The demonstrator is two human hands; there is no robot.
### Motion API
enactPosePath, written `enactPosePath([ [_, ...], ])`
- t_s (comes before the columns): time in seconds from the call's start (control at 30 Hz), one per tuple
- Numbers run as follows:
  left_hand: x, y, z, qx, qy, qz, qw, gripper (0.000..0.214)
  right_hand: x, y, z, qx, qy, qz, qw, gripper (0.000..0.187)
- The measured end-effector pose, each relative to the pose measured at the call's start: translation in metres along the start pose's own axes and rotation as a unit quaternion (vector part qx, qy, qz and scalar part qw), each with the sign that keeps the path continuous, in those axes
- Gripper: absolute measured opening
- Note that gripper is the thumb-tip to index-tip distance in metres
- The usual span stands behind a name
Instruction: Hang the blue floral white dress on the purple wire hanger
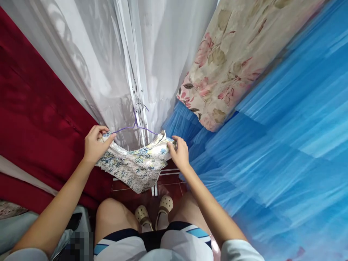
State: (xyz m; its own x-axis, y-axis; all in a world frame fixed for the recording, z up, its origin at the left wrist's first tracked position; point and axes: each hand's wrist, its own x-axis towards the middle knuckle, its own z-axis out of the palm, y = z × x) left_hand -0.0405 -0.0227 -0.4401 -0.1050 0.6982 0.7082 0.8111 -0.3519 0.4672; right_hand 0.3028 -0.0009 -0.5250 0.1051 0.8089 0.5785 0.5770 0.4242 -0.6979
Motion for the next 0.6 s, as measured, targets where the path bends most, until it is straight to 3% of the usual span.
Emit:
enactPosePath([
  [0.07,0.004,0.007,-0.005,0.013,-0.005,0.016,1.000,0.019,0.015,-0.001,-0.006,0.036,-0.037,0.025,0.998,0.035],
  [0.27,0.013,0.015,-0.015,0.064,-0.005,0.034,0.997,0.021,0.054,-0.033,-0.028,0.164,-0.008,0.058,0.985,0.035],
  [0.43,0.007,-0.014,-0.015,0.124,0.034,-0.001,0.992,0.024,0.056,-0.072,-0.038,0.280,0.010,0.073,0.957,0.027],
  [0.47,0.001,-0.024,-0.013,0.116,0.050,-0.014,0.992,0.025,0.049,-0.081,-0.040,0.308,-0.025,0.074,0.948,0.028],
  [0.53,-0.016,-0.041,-0.002,0.069,0.087,-0.062,0.992,0.028,0.028,-0.097,-0.044,0.379,-0.179,0.070,0.905,0.034],
  [0.6,-0.039,-0.047,0.014,-0.006,0.093,-0.123,0.988,0.035,0.000,-0.107,-0.044,0.429,-0.382,0.047,0.817,0.041],
])
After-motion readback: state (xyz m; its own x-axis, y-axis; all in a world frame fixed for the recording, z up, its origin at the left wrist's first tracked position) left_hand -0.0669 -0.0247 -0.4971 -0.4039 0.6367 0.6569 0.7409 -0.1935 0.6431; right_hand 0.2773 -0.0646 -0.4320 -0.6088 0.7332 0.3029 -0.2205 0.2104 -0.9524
